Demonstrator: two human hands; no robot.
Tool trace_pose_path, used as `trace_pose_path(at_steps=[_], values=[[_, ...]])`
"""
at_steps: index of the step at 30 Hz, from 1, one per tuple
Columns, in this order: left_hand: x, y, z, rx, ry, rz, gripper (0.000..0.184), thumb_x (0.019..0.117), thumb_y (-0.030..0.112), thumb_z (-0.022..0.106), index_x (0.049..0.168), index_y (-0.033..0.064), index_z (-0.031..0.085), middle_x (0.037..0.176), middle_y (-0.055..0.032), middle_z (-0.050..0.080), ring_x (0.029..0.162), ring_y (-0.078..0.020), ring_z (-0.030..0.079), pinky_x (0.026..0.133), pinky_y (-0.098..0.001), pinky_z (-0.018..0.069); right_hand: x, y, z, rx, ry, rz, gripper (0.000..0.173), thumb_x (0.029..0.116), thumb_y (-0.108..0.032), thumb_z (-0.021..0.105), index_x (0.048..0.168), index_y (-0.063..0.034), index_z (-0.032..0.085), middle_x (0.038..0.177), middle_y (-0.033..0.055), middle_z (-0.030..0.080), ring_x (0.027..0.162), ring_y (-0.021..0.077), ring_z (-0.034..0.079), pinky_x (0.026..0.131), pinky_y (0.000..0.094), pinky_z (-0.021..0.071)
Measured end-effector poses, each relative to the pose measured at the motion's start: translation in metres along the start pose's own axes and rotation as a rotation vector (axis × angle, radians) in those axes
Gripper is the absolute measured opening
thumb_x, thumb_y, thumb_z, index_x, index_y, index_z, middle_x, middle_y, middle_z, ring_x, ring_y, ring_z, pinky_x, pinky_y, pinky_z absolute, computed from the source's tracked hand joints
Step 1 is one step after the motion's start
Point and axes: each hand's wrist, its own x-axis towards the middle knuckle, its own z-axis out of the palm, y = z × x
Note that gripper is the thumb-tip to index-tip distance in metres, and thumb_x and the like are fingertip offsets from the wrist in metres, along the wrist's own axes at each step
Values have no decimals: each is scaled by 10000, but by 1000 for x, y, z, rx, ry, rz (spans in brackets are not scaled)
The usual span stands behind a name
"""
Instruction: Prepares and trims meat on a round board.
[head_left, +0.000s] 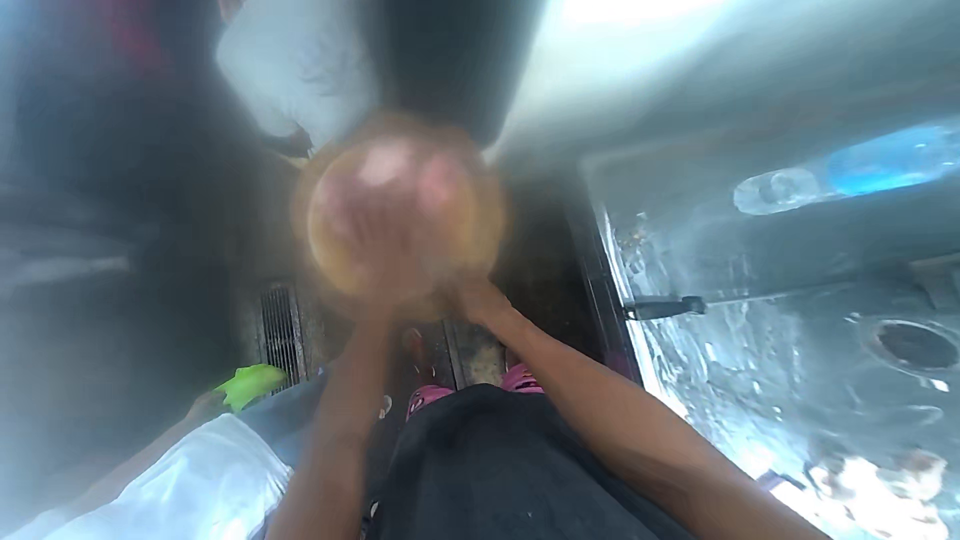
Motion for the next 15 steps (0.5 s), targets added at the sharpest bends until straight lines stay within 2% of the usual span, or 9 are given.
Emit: trace_pose_path(at_steps=[1, 2, 5, 7, 10, 11, 13, 14, 15], values=[[3, -11, 27, 42, 62, 51, 849, 1017, 701, 297, 1653, 142, 230, 1721, -156, 146, 1591, -384, 80, 1257, -651, 18, -5, 3, -1, 9, -27, 31, 734, 1066, -623, 322, 1316, 10, 600, 1280, 252, 651, 1215, 402, 639, 993, 616, 510], [4, -16, 36, 77, 47, 61, 900, 995, 753, 247, 1664, 155, 176, 1730, -146, 106, 1597, -368, 45, 1257, -645, 1, -10, 9, -1, 9, -60, 65, 767, 1056, -651, 313, 1332, 14, 576, 1284, 261, 643, 1220, 410, 637, 992, 620, 509], [2, -19, 35, 109, -27, 65, 925, 976, 786, 195, 1676, 194, 78, 1744, -98, -8, 1600, -340, -55, 1246, -661, -37, -25, 25, 7, 5, -117, 102, 808, 1039, -690, 294, 1213, 31, 613, 1168, 267, 668, 1128, 419, 670, 923, 605, 539], [9, -19, 38, 137, 4, 65, 924, 965, 794, 199, 1670, 198, 158, 1739, -117, 62, 1597, -372, 17, 1243, -669, -2, -24, 23, 7, 6, -140, 111, 803, 1039, -690, 292, 1172, 28, 626, 1126, 256, 678, 1107, 403, 679, 919, 589, 540], [12, -17, 35, 132, -15, 60, 887, 975, 776, 212, 1662, 214, 212, 1734, -132, 91, 1589, -399, 59, 1245, -662, 13, -16, 12, 3, 27, -160, 113, 784, 1038, -692, 295, 1121, 12, 631, 1066, 230, 684, 1051, 378, 693, 883, 575, 549], [12, -11, 23, 145, -105, 42, 872, 990, 755, 214, 1669, 210, 170, 1735, -150, 35, 1588, -416, 28, 1243, -661, 7, -13, 7, 2, 38, -162, 106, 770, 1044, -678, 300, 1115, 14, 630, 1053, 228, 683, 1037, 376, 694, 876, 573, 547], [16, 5, -8, 207, -347, -10, 861, 1007, 733, 159, 1673, 207, 13, 1717, -181, -121, 1579, -443, -61, 1229, -665, 5, -10, -3, -1, 46, -162, 90, 741, 1061, -642, 308, 1114, 21, 633, 1055, 230, 679, 1040, 378, 690, 884, 568, 540], [15, 0, 1, 186, -277, -2, 867, 1001, 742, 168, 1675, 212, 41, 1724, -173, -88, 1582, -436, -47, 1227, -675, 3, -6, -7, -3, 39, -160, 81, 727, 1065, -633, 307, 1116, 15, 633, 1057, 225, 677, 1041, 370, 687, 885, 559, 539], [13, -11, 24, 141, -120, 23, 876, 987, 762, 191, 1674, 224, 129, 1736, -148, 2, 1589, -413, -3, 1236, -681, 0, -2, -10, -4, 26, -161, 66, 718, 1069, -624, 301, 1137, 10, 631, 1068, 223, 677, 1054, 363, 686, 898, 551, 539]])
